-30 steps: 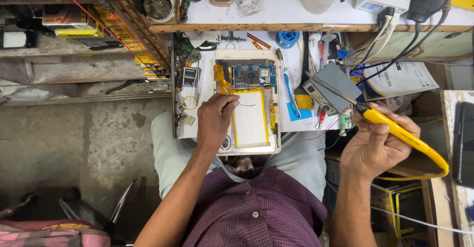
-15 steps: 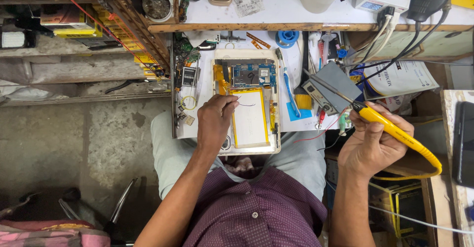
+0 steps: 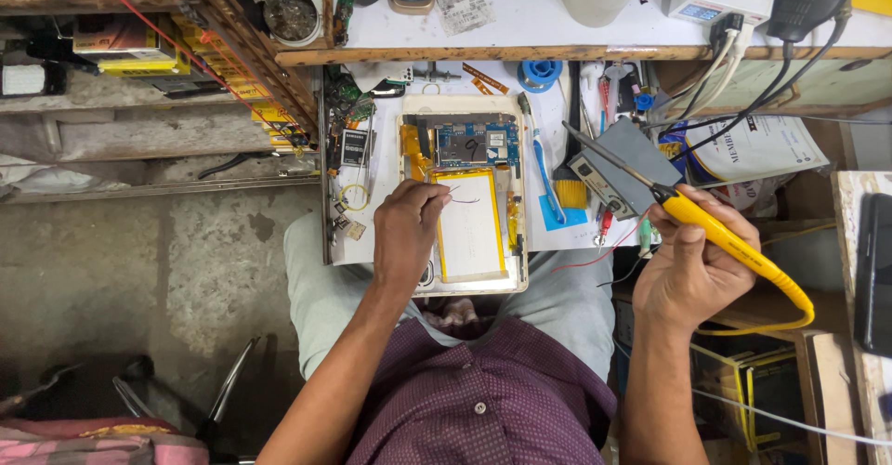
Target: The person works on an opened tablet lying on a cluttered repair bench, first positioning and seating a small wire connector on the exposed motherboard by hand, then picking up a soldering iron and soldering the connection on the board. They hold the board steady with one hand while applying the iron with the other.
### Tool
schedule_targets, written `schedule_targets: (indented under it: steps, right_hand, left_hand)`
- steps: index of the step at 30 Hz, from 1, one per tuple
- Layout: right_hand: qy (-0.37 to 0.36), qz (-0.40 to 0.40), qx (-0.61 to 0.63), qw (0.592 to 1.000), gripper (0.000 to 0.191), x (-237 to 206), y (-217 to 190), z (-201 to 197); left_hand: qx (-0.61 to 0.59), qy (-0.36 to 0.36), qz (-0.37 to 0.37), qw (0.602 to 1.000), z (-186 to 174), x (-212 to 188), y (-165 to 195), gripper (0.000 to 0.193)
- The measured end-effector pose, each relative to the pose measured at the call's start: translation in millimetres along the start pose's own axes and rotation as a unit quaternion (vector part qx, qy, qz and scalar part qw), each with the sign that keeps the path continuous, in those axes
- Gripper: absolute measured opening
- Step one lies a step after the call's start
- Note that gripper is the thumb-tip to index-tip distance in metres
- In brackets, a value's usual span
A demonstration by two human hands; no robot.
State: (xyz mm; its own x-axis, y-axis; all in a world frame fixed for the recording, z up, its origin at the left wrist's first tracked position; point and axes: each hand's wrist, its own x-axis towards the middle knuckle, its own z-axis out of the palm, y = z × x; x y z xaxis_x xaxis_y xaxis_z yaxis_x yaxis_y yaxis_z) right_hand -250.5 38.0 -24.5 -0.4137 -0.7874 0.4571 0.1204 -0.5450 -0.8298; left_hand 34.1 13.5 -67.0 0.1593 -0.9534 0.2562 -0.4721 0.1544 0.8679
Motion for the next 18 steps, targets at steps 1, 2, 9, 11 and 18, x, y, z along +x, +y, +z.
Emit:
schedule_targets:
  steps: [1,2,9,11,18]
  right_hand:
    - [-0.004,-0.003,0.002,1.000,0.040,1,0,0]
    - [-0.007,-0.006,0.003,1.000,0.039,1,1,1]
    - [-0.017,-0.012,0.001,1.000,0.037,7,5,6]
    - [-0.017,-0.008,0.000,1.000,0.037,8,6,8]
    - [-0.022,-0.001,-0.004,1.000,0.034,10,10,11]
  left_hand:
    - [0.017,0.007,0.015,1.000,1,0,0,0.011]
    - [0.026,0.003,0.006,1.000,1,1,0,0.011]
    - [0.064,0.013,-0.008,0.998,4,5,-1,0.010]
    - [0.062,0.014,0.003,0.998,5,6,-2,0.010]
    - [0.077,0.014,0.051,0.996,7,7,-3,0.009]
